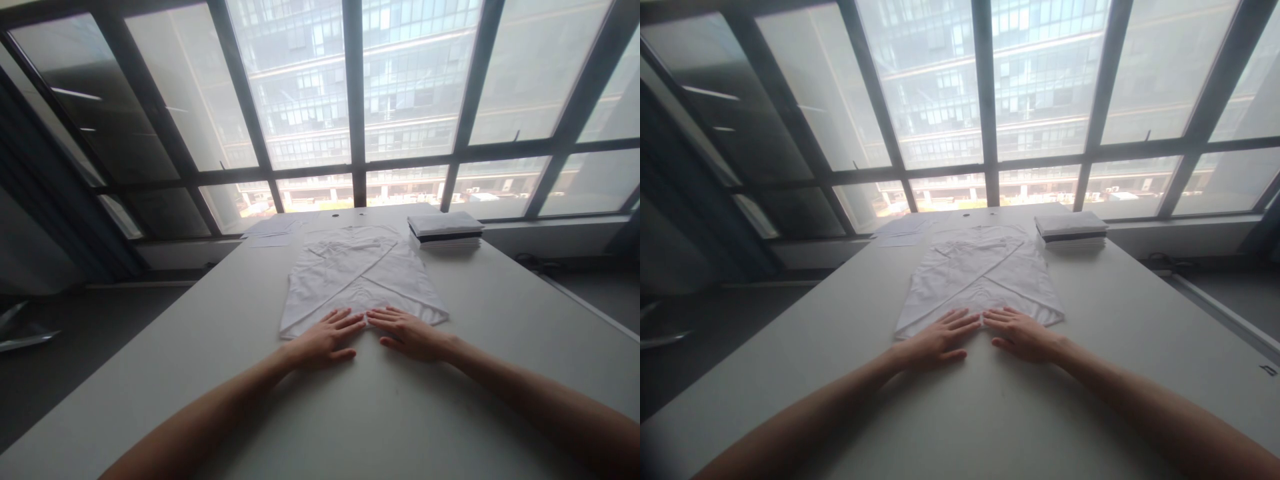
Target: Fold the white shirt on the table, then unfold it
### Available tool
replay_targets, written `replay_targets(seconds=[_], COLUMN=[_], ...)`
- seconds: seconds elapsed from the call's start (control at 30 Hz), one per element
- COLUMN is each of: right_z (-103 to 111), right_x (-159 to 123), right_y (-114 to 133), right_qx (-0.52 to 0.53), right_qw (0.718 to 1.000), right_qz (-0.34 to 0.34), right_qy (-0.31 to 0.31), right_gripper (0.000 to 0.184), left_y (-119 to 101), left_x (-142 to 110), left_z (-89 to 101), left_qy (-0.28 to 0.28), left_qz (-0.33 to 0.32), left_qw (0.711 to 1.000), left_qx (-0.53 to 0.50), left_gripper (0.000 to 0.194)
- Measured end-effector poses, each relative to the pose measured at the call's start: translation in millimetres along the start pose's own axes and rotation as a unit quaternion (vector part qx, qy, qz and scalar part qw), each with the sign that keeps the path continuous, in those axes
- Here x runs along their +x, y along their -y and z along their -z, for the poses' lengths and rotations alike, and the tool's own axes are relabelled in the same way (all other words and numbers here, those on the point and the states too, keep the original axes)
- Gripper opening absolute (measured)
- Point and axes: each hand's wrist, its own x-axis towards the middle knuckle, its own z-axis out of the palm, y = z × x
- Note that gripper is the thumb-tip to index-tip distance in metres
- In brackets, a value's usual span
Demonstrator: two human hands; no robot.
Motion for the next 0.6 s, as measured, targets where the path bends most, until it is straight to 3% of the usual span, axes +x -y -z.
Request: replay_targets(seconds=[0.6], right_z=[-1.3], right_x=[0.2], right_y=[-1.3], right_qx=[-0.002], right_qw=[1.000], right_qz=[0.001], right_qy=[-0.003], right_gripper=[0.058], left_y=[0.9], left_x=[-0.4], left_z=[-1.5], left_qy=[-0.002], left_qz=[-0.002], left_qw=[1.000], left_qx=[0.002], left_gripper=[0.071])
